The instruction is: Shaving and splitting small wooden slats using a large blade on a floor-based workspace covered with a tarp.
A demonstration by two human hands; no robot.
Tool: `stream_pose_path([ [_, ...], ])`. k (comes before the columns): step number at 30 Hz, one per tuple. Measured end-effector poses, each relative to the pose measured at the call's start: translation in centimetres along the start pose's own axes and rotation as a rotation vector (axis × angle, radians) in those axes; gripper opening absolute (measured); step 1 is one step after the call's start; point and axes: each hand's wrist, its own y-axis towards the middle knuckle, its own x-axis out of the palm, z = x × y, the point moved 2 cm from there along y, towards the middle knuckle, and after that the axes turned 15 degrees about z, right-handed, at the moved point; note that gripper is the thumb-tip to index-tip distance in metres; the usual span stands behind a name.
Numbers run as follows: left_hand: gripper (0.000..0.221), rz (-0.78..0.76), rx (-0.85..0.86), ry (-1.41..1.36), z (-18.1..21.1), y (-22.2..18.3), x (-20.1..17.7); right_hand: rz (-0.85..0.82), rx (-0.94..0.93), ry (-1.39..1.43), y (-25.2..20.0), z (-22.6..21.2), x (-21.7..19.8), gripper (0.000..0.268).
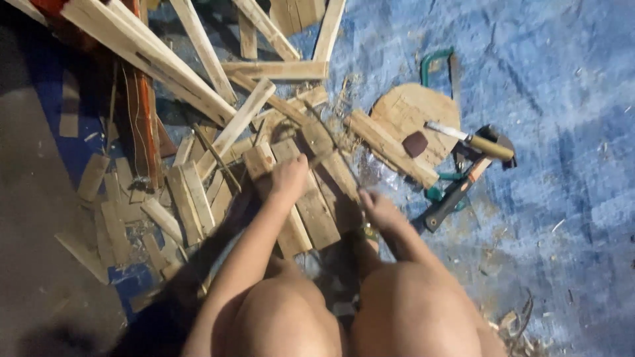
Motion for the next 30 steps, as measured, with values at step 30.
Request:
stream_pose_path([
  [30, 0.029, -0.369, -0.156, -0.019, 0.3, 0.6, 1.0, 0.203, -0.429, 0.143, -3.5, -4.6, -5.3, 0.035],
])
